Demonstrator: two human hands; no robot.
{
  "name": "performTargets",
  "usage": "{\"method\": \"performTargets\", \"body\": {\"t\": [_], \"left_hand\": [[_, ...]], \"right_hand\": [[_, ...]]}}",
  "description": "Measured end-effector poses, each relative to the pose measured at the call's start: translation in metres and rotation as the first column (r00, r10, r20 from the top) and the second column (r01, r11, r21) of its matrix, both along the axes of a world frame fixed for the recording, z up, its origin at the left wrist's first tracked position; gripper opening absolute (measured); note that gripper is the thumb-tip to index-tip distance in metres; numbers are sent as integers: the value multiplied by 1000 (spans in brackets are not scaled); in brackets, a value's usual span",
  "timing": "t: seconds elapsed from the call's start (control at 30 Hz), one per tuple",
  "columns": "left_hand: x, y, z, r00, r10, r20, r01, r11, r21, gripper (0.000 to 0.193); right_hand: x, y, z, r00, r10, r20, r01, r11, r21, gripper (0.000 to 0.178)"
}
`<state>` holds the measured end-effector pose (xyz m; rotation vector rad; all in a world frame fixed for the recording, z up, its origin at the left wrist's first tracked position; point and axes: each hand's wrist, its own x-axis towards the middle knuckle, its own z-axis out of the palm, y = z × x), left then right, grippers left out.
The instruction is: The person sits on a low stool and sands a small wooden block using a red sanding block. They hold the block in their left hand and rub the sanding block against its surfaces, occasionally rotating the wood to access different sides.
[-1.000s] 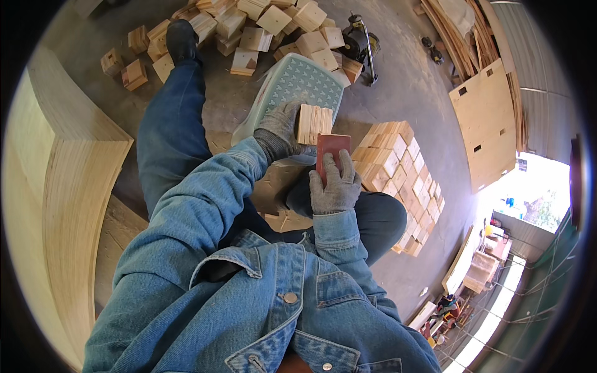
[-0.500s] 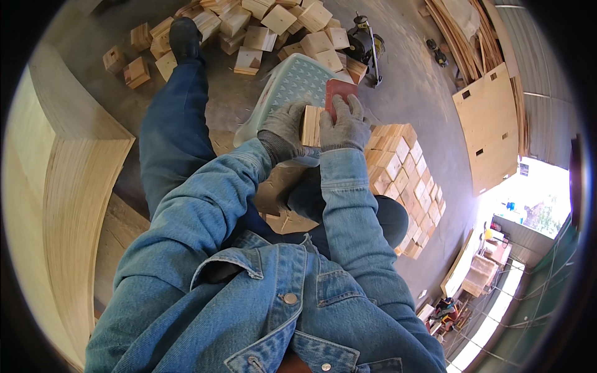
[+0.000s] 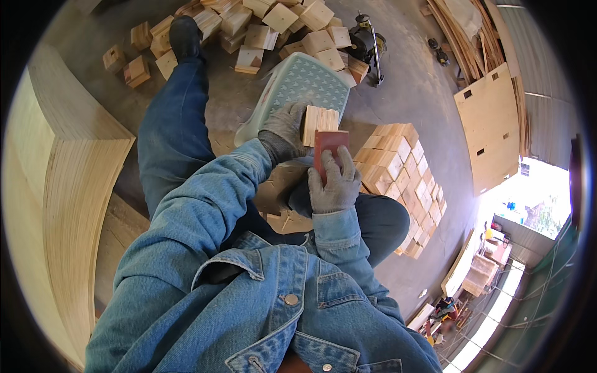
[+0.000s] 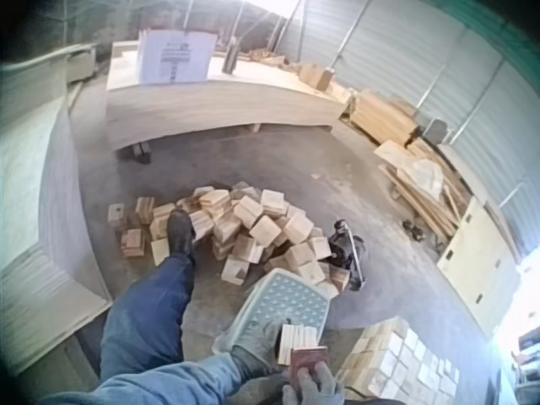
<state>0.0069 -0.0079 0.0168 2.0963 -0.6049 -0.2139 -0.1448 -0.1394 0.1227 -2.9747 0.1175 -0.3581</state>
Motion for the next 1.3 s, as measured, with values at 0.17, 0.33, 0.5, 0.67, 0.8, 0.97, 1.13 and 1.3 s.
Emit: {"method": "performTargets", "body": {"t": [0.17, 0.33, 0.5, 0.67, 0.8, 0.97, 1.13, 1.3], "left_hand": [[-1, 5, 4, 1000, 7, -22, -8, 999, -38, 106], [0, 0, 12, 996, 15, -84, -16, 1000, -6, 107], [-2, 1, 6, 1000, 11, -7, -12, 999, -30, 107], [0, 1, 4, 999, -14, -37, 14, 1000, -4, 101], [0, -4, -5, 1000, -8, 20, 7, 999, 37, 99], [-1, -2, 0, 1000, 0, 12, 0, 1000, -27, 97], [-1, 3, 2, 999, -6, -31, 4, 999, -42, 105], [-3, -5, -2, 996, -60, -61, 64, 996, 58, 114]], "right_hand": [[75, -12, -9, 999, -33, 1, 33, 999, -14, 51], [128, -17, -5, 986, -148, -72, 145, 988, -47, 52], [109, -14, -5, 984, -150, -95, 148, 989, -24, 54], [40, -2, -1, 998, -52, -36, 51, 999, -14, 56], [-1, 4, 6, 1000, -16, -26, 16, 1000, -2, 53], [16, -2, 6, 1000, -1, -7, 1, 1000, 12, 51], [86, -12, 0, 999, -32, -38, 29, 996, -87, 49], [148, -25, 11, 977, -104, -188, 91, 993, -74, 51]]}}
